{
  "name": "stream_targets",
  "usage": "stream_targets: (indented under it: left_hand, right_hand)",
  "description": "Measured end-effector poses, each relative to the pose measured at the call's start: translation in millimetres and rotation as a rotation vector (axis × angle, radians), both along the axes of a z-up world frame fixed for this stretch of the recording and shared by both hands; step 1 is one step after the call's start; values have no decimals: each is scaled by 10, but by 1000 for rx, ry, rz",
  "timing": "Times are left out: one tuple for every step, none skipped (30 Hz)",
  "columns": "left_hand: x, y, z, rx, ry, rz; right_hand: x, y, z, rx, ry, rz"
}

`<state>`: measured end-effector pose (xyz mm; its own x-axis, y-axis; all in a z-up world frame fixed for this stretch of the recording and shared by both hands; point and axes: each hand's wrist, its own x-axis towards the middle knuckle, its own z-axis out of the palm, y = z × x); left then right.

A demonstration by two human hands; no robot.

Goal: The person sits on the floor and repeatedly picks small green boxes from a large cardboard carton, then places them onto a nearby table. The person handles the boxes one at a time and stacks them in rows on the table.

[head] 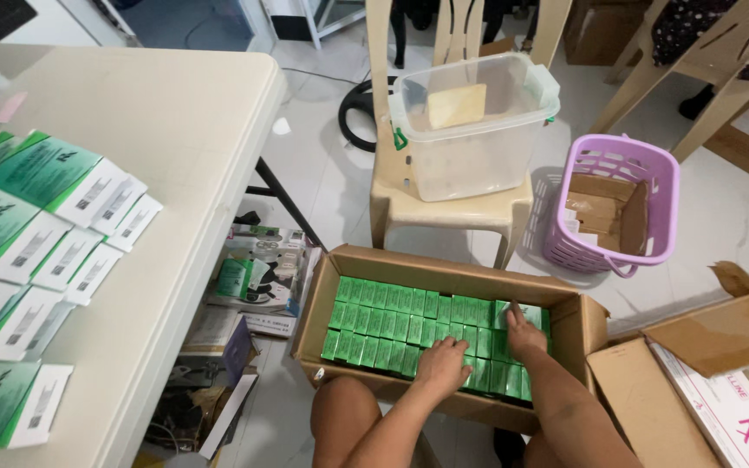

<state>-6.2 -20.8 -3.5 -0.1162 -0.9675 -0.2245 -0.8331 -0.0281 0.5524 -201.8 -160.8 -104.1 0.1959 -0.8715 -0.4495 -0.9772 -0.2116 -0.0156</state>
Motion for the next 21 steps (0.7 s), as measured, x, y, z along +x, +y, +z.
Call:
stream_targets:
  left_hand:
    - [11, 45, 1, 11, -16, -5]
    - [20, 83, -2, 23, -31, -9]
    - [25, 127, -8, 39, -44, -16]
    - [40, 146, -19, 39, -48, -23]
    - [50, 165, -36, 42, -49, -33]
    - [66, 173, -56, 46, -50, -43]
    - [82, 165, -77, 31, -41, -31]
    - [108, 141, -95, 17, -31, -19]
    - [144, 94, -107, -1, -24, -6]
    - [176, 48, -111, 2, -41, 6]
    - [196, 0, -109, 5, -56, 16]
    - [224, -32, -100, 8, -71, 26]
    - [233, -84, -88, -11, -69, 69]
    - [250, -128, -70, -30, -67, 111]
    - [262, -169, -45, -50, -63, 154]
    - [268, -190, -19, -85, -14, 222]
    - [301, -206, 9, -122, 32, 292]
    - [329, -215, 34, -160, 78, 361]
    - [375, -217, 56, -221, 101, 337]
    - [417, -219, 75, -282, 124, 313]
    - [453, -180, 85, -340, 144, 290]
  right_hand:
    - [10, -4, 8, 49, -4, -10]
    - [22, -25, 10, 40, -16, -32]
    - [32, -40, 3, 37, -27, -55]
    - [44, -58, -11, 33, -37, -79]
    - [34, -51, -31, 8, -26, -71]
    - [33, -61, -52, -18, -15, -64]
    - [15, -58, -66, -44, -2, -59]
    - [5, -45, -74, -64, -37, -70]
    - [20, -53, -65, -88, -74, -80]
    - [62, -57, -46, -112, -111, -90]
    - [129, -82, -9, -144, -242, -120]
    - [214, -90, 42, -176, -373, -151]
    - [311, -109, 114, -285, -589, -55]
    - [398, -114, 207, -394, -802, 45]
    - [457, -94, 323, -146, -850, -36]
    - [514, -42, 449, 105, -890, -115]
    - [562, 14, 588, 185, -974, -37]
    - [597, 79, 732, 266, -1056, 42]
    - [625, 155, 875, 351, -1136, 127]
    - [625, 236, 1011, 294, -1177, 205]
    - [630, 338, 1118, 241, -1217, 283]
